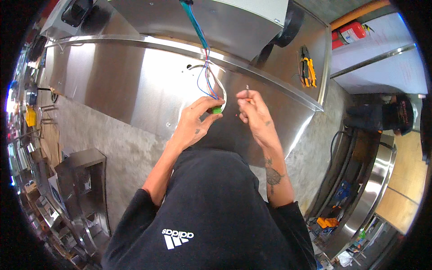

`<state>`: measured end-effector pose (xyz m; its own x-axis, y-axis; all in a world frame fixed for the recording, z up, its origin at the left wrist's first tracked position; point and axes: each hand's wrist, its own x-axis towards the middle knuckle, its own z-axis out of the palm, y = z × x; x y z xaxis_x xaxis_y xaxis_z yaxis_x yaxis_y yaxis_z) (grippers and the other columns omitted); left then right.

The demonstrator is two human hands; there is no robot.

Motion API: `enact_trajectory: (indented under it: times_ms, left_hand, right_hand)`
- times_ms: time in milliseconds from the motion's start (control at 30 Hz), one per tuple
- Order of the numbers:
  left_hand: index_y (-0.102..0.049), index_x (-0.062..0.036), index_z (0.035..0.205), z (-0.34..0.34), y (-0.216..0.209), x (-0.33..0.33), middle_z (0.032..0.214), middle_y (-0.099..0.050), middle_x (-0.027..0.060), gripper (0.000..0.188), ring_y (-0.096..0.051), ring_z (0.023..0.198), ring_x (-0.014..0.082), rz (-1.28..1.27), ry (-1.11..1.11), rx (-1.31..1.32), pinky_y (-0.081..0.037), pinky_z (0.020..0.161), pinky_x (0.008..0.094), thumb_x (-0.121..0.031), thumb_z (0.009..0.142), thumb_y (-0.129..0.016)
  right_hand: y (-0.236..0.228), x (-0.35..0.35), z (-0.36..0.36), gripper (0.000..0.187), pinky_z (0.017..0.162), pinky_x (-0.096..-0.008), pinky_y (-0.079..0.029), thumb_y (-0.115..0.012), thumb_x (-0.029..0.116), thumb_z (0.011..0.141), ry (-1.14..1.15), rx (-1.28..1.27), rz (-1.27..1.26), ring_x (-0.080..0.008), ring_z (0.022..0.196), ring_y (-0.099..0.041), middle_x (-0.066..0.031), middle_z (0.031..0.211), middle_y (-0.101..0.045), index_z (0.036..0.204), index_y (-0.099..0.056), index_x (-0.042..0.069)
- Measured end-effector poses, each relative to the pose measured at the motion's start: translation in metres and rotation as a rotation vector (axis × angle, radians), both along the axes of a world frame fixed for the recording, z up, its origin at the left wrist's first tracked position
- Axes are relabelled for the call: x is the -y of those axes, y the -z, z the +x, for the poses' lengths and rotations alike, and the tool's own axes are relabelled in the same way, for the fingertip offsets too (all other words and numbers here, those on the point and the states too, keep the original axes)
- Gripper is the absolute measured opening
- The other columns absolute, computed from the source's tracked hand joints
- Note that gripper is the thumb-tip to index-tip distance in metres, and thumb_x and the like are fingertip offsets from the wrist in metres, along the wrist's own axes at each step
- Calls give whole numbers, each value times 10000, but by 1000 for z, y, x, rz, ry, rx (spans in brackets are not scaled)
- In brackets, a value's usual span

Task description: The person connects multiple colored wires to a green terminal block using a screwdriver, then inserts the assembled wiring into a metal enclosure. The person uses a screwdriver to tighten the terminal screws and secures the wires inside the enclosure.

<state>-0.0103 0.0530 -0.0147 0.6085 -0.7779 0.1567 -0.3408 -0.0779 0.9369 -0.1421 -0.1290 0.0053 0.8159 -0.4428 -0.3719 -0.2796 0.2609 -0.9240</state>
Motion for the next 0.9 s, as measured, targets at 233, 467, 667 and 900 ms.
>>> enact_trajectory:
  times_ms: [233, 467, 667, 900]
  left_hand:
    - [-774, -35, 1261, -7, -7, -3, 1224, -796, 150, 363, -774, 1108, 282, 32, 25, 45, -615, 955, 394, 42, 908, -814]
    - [-692, -35, 1357, -8, -5, -1, 1213, -765, 138, 467, -784, 1071, 253, 38, 14, 23, -629, 908, 378, 30, 917, -835]
    - [-306, -46, 1553, -20, 17, 3, 1280, -662, 207, 818, -803, 1084, 291, -57, -140, -275, -653, 915, 388, 24, 947, -852]
    - [-229, -42, 1518, -22, 11, 7, 1314, -527, 191, 829, -720, 1227, 309, -229, -82, -327, -638, 968, 387, 103, 937, -801]
  right_hand:
    - [10, -14, 43, 340, 698, -240, -390, -750, 361, 1090, -8, 54, -35, -40, 828, -522, 15, 991, -669, 1159, -749, 28]
    - [10, -16, 42, 337, 901, -328, -522, -704, 298, 1109, 39, -12, -202, -126, 988, -617, -44, 1022, -709, 1183, -720, -30]
    - [14, -27, 12, 343, 1050, -346, -498, -730, 314, 1093, -78, 0, -245, -151, 1146, -619, -87, 1163, -713, 1229, -697, 1]
    - [30, -27, 4, 289, 804, -240, -481, -733, 249, 1098, 46, 65, -88, -57, 927, -572, 0, 1117, -658, 1263, -663, 22]
